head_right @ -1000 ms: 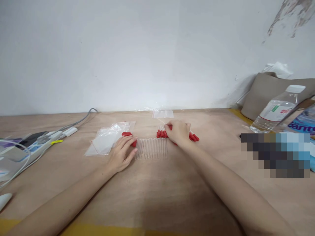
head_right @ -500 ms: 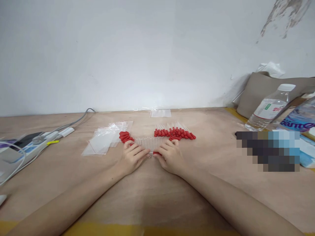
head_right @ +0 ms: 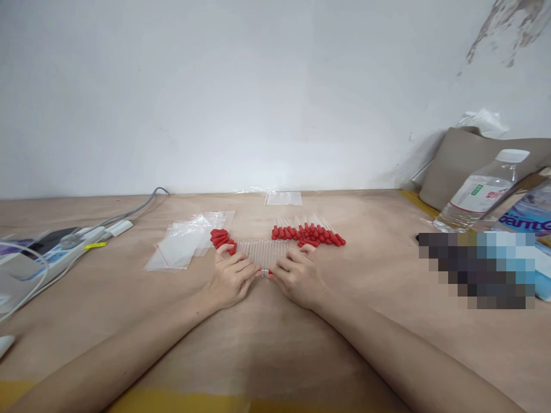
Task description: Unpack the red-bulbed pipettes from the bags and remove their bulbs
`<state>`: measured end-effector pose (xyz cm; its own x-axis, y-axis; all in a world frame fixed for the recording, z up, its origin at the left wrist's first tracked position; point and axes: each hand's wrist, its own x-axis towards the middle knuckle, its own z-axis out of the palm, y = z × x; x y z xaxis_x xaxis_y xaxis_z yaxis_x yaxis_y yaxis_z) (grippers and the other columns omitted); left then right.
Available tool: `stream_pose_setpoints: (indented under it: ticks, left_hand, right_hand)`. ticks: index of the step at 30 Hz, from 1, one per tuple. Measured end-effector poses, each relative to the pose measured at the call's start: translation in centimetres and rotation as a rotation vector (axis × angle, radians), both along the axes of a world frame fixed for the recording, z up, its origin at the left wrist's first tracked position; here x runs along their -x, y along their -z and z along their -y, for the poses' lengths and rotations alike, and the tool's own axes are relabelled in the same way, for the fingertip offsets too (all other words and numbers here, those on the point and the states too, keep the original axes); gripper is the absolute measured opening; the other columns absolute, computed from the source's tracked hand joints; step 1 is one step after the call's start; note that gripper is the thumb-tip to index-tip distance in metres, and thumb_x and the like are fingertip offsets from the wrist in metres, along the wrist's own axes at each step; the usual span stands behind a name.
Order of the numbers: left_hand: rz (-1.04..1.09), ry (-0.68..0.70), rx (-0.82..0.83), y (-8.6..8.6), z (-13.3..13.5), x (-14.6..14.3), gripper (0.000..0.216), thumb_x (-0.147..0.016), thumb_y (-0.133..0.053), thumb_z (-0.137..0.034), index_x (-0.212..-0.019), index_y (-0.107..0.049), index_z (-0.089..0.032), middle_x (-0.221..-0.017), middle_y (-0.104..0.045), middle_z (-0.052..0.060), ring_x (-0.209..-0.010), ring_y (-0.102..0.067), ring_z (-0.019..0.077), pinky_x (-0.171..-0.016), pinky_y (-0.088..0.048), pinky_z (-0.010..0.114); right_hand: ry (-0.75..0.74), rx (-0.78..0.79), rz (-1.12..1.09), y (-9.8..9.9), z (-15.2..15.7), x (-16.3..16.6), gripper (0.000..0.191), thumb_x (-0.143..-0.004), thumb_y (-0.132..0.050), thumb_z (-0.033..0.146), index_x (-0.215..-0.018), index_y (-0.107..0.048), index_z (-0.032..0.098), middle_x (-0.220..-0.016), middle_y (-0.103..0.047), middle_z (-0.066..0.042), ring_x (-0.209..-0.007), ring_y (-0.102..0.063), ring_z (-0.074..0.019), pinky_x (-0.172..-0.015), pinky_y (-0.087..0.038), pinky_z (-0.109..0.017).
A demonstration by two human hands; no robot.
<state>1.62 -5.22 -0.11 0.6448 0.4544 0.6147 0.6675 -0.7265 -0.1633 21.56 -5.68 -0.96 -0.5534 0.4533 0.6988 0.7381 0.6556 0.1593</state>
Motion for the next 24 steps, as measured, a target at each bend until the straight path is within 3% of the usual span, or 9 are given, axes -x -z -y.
stream_pose_setpoints:
  ticks: [6, 13, 19, 24]
  left_hand:
    - [0.059, 0.004, 0.092, -0.1, 0.3, -0.1, 0.020, -0.086, -0.043, -0.022, -0.073, -0.058, -0.018, -0.061, -0.059, -0.002, -0.068, -0.047, 0.0131, -0.086, -0.023, 0.040]
    - [0.044, 0.002, 0.131, -0.2, 0.4, 0.0, 0.022, -0.088, -0.040, -0.022, -0.074, -0.057, -0.017, -0.063, -0.059, 0.000, -0.070, -0.045, 0.0146, -0.078, -0.026, 0.037]
    - [0.055, -0.028, 0.122, 0.1, 0.0, 0.9, 0.025, -0.087, -0.039, -0.022, -0.071, -0.057, -0.016, -0.062, -0.056, 0.001, -0.066, -0.044, 0.0148, -0.068, -0.030, 0.033]
    - [0.246, -0.147, 0.201, 0.5, -1.5, 3.3, 0.025, -0.090, -0.033, -0.020, -0.086, -0.057, -0.015, -0.075, -0.051, 0.004, -0.070, -0.048, 0.0141, -0.065, -0.039, 0.026]
  right_hand:
    - [-0.027, -0.364, 0.007, 0.3, 0.0, -0.5, 0.007, -0.079, -0.056, 0.019, -0.080, -0.061, 0.022, -0.061, -0.058, 0.006, -0.070, -0.045, -0.0091, -0.076, -0.023, -0.033]
    - [-0.075, -0.479, 0.049, -0.4, 0.2, -1.0, 0.014, -0.079, -0.054, 0.015, -0.082, -0.063, 0.026, -0.067, -0.063, 0.008, -0.069, -0.049, -0.0072, -0.073, -0.024, -0.030]
    - [-0.056, -0.324, 0.036, -0.2, -0.4, -2.3, 0.016, -0.082, -0.050, 0.016, -0.085, -0.062, 0.025, -0.070, -0.064, 0.006, -0.067, -0.050, -0.0093, -0.066, -0.026, -0.030]
    - [0.148, 0.080, -0.442, 0.6, -3.0, -5.4, 0.014, -0.081, -0.052, 0.030, -0.089, -0.060, 0.021, -0.078, -0.062, -0.002, -0.068, -0.054, -0.0124, -0.064, -0.037, -0.027]
